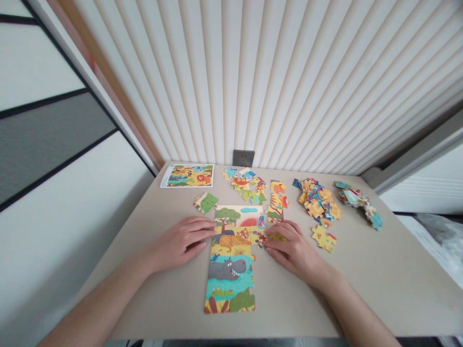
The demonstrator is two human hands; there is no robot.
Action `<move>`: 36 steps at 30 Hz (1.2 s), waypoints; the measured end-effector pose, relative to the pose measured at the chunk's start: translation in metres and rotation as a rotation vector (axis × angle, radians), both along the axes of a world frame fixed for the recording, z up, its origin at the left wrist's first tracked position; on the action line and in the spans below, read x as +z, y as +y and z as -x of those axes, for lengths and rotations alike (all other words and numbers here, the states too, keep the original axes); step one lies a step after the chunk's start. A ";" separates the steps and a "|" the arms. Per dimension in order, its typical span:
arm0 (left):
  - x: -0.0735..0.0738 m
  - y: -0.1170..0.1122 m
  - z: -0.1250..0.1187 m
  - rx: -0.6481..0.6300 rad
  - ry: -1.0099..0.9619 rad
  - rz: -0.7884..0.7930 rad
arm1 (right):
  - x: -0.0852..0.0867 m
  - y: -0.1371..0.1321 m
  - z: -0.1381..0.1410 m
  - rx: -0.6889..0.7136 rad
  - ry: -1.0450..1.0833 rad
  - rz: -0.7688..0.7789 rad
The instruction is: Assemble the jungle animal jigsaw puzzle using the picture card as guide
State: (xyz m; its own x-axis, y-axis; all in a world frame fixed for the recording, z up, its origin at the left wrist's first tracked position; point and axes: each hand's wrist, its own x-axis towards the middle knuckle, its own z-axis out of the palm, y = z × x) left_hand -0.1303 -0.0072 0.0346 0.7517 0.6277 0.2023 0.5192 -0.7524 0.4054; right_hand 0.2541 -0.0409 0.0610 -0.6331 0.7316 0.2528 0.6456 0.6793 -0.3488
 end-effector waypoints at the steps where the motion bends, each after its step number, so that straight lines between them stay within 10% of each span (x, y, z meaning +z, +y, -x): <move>1: -0.001 0.000 0.000 -0.001 0.009 0.003 | 0.000 0.000 -0.001 -0.006 0.002 -0.002; 9: -0.002 0.000 0.001 0.000 0.053 -0.011 | -0.007 0.011 -0.031 -0.240 -0.030 -0.021; 36: 0.000 0.003 0.003 0.011 0.054 -0.090 | -0.012 0.006 -0.043 -0.241 -0.088 0.195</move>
